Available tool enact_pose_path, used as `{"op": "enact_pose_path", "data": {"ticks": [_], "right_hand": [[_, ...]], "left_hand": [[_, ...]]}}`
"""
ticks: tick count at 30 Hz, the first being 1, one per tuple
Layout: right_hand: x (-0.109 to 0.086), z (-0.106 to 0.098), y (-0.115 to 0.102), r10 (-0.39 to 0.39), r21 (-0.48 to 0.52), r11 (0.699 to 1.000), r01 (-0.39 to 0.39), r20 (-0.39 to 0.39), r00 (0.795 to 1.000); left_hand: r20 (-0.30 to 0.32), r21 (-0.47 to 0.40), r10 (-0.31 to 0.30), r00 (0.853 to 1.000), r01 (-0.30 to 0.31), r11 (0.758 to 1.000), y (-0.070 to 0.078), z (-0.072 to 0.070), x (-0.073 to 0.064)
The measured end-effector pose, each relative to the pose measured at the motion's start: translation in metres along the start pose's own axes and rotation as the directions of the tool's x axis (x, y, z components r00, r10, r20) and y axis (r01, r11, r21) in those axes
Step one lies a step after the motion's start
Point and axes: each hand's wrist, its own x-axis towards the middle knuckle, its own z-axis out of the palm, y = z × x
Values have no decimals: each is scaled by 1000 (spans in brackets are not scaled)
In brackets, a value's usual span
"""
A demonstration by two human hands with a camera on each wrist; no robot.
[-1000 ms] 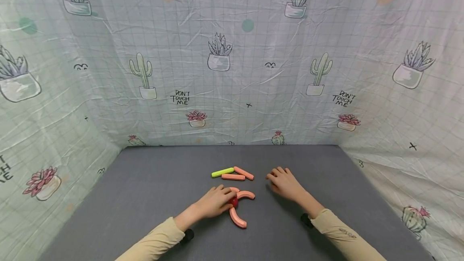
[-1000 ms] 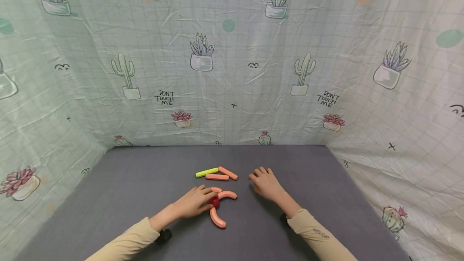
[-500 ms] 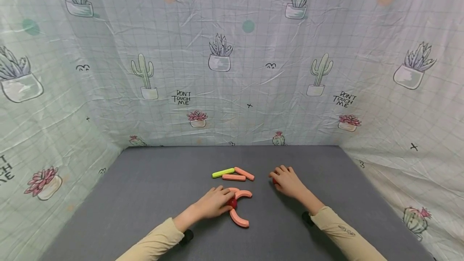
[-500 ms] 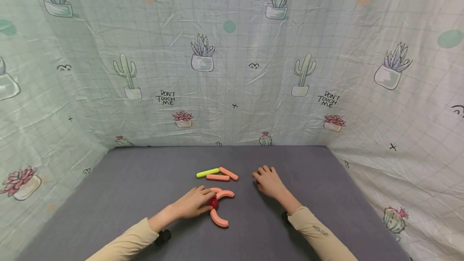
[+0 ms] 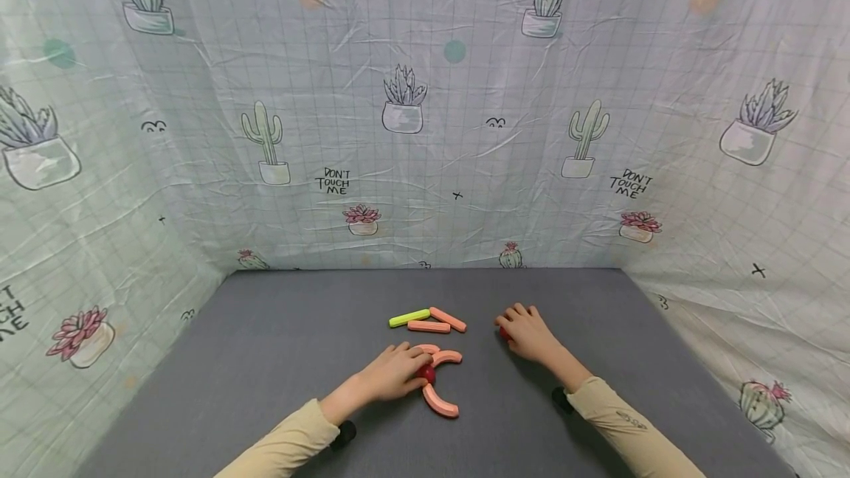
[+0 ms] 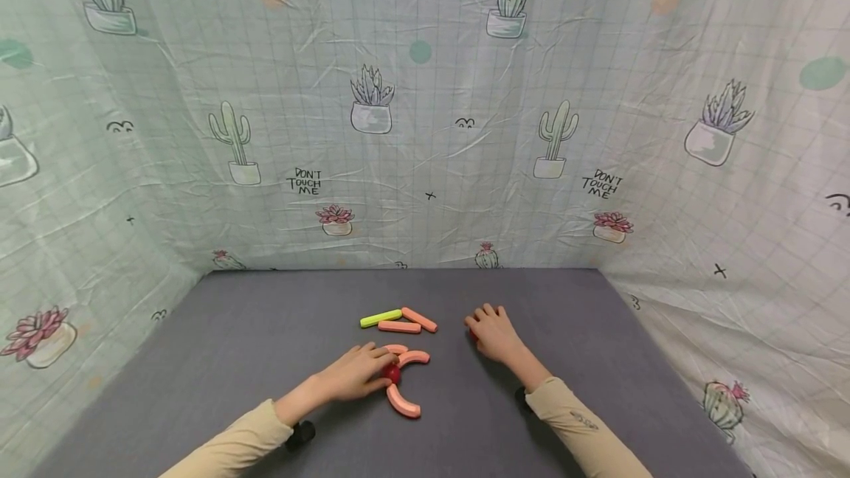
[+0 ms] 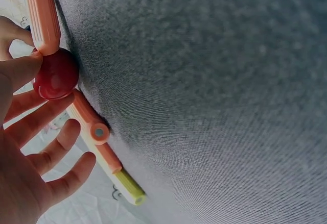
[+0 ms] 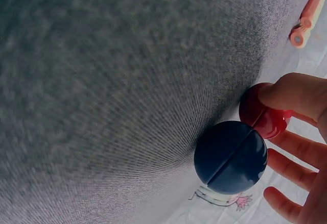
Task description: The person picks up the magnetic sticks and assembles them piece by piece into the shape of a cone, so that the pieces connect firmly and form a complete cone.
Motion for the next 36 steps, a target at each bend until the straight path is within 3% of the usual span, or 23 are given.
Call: {"op": "enact_pose_path", "data": {"ticks": [5,13,25,36], "right_hand": [[0,1,0,4,3,1000,-4,-9,1000],[-1,-1,-3,-8,-11,1000,8,-44,999],[1,-8,-13,-45,25,999,46,-13,999],[1,-8,-29,-105,-24,994,104,-17,994]], "left_hand": [[32,-6,-32,999,32,999,1,-1,3],[40,20,-24,999,23,1000,1,0,5],[-18,92,15,1000,-13,996,1,1,3],[-26,121,22,999,-18,993,4,3,1]]}}
